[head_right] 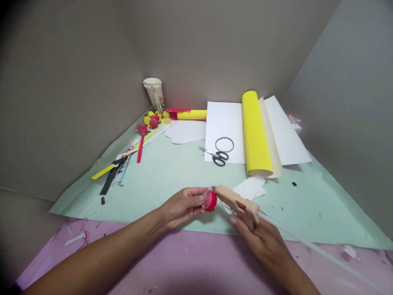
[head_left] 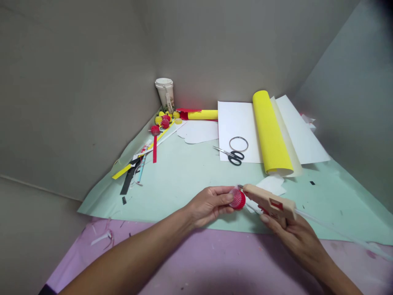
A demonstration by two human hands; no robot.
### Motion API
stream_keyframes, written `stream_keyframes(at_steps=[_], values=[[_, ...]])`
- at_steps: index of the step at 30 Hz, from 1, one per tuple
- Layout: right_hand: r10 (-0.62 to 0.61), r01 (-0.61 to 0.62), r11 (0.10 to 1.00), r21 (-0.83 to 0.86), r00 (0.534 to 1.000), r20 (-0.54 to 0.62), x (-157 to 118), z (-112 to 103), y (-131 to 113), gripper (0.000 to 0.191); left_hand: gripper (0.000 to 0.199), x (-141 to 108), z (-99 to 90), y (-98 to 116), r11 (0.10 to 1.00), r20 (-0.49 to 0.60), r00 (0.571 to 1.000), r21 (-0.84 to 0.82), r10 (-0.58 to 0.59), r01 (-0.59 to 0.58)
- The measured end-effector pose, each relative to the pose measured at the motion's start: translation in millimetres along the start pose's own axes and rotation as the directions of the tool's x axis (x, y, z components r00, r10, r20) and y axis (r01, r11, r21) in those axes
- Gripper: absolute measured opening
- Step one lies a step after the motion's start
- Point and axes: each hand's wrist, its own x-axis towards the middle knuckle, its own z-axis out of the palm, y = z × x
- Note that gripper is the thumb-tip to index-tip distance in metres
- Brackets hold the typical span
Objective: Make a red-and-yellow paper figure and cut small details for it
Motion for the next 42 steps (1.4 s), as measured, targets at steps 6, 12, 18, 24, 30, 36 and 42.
stream_keyframes(at_steps=[6,12,18,24,30,36,42], values=[[-0.012,0.013,0.999,-0.038,0.999,0.04,1.0,-2.6,2.3,0.042,0.031,-0.7,0.2,0.5,1.0,0.009,1.0,-0.006,-0.009,0.009],[-0.009,0.011,0.999,-0.031,0.997,0.075,1.3,-2.9,5.8,0.044,0.034,0.4,-1.3,-0.5,0.999,0.017,1.0,-0.032,-0.014,0.015],[0.02,-0.02,0.999,0.035,1.0,-0.002,-3.5,1.4,-5.7,0.04,0.037,0.1,-2.6,-0.9,0.998,0.024,1.0,-0.058,-0.02,0.021],[0.041,-0.041,0.999,-0.002,0.999,0.001,-2.8,-0.1,-4.3,0.045,0.035,0.2,-2.2,-0.4,0.997,0.031,0.999,-0.08,-0.022,0.024],[0.0,0.0,1.0,-0.025,1.0,-0.011,-2.1,1.2,-3.0,0.043,0.031,0.0,-1.9,0.1,0.996,0.041,0.999,-0.087,-0.034,0.037],[0.001,-0.001,1.0,-0.007,1.0,-0.007,-3.7,1.1,-6.5,0.043,0.033,0.0,-1.1,0.2,0.995,0.034,0.999,-0.095,-0.03,0.033],[0.012,-0.011,1.0,-0.008,1.0,0.019,-3.8,0.7,-5.0,0.045,0.031,1.1,-2.1,-2.1,0.994,0.039,0.998,-0.096,-0.042,0.046]])
